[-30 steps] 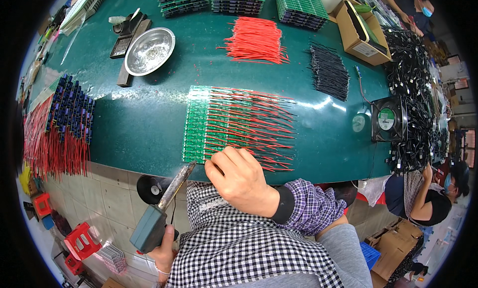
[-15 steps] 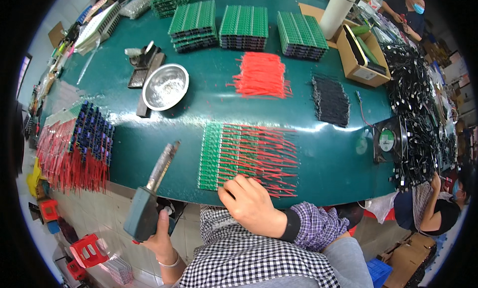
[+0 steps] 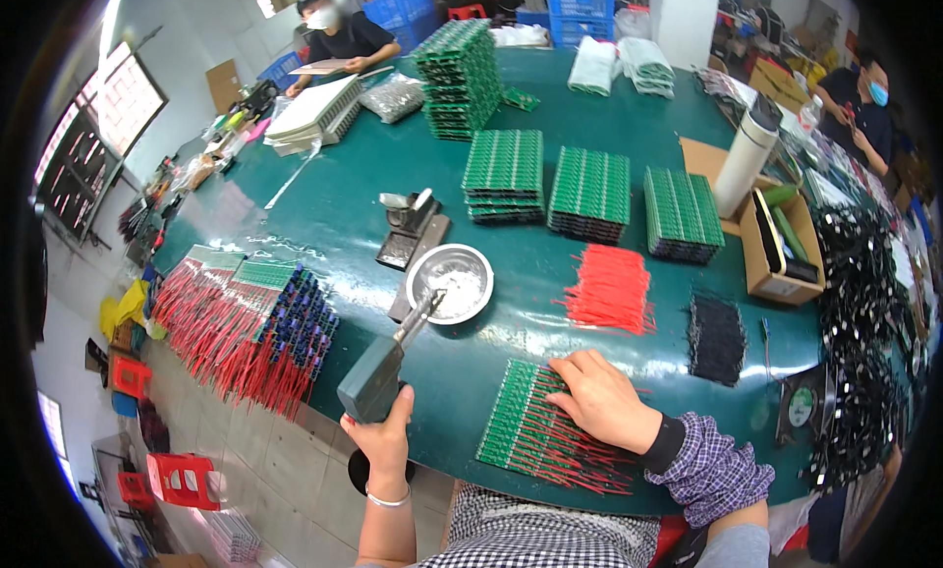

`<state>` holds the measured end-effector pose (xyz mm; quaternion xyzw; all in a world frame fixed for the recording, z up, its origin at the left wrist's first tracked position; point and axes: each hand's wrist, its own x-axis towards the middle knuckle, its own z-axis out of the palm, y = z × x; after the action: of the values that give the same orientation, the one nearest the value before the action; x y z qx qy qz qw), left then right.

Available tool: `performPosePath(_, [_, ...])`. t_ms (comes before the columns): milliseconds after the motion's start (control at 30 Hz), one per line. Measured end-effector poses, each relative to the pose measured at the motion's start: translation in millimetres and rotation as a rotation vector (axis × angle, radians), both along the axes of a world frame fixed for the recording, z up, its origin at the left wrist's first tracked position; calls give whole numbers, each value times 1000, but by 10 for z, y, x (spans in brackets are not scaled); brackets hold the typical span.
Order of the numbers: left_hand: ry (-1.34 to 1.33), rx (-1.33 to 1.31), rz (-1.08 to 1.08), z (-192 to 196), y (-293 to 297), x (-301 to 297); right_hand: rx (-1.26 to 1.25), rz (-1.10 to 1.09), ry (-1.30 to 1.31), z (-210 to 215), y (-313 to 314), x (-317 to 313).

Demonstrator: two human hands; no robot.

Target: The person positions wires on a circuit board panel, solders the wires to the board using a soldering tool, and places the assembled board panel onto a stack.

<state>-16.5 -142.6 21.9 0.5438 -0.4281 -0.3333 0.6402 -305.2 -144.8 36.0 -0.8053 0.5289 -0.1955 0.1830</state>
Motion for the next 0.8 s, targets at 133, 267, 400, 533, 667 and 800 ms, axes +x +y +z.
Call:
performPosePath(133, [5, 51, 57, -1, 201, 105, 95, 50, 5, -2, -171, -2])
performPosePath(267, [38, 57, 96, -114, 433, 182, 264, 26, -48, -25, -299, -26])
performPosePath(400, [128, 188, 130, -128, 705, 279, 446, 78, -75, -56, -378, -50])
performPosePath(533, [129, 205, 193, -86, 877, 387, 445, 97, -135, -125, -332, -76])
performPosePath(667, [124, 193, 271, -14, 998, 485, 767, 7, -426, -62, -346, -19])
performPosePath(800, [36, 39, 438, -20, 1070, 594, 1026, -72, -771, 150, -349, 233])
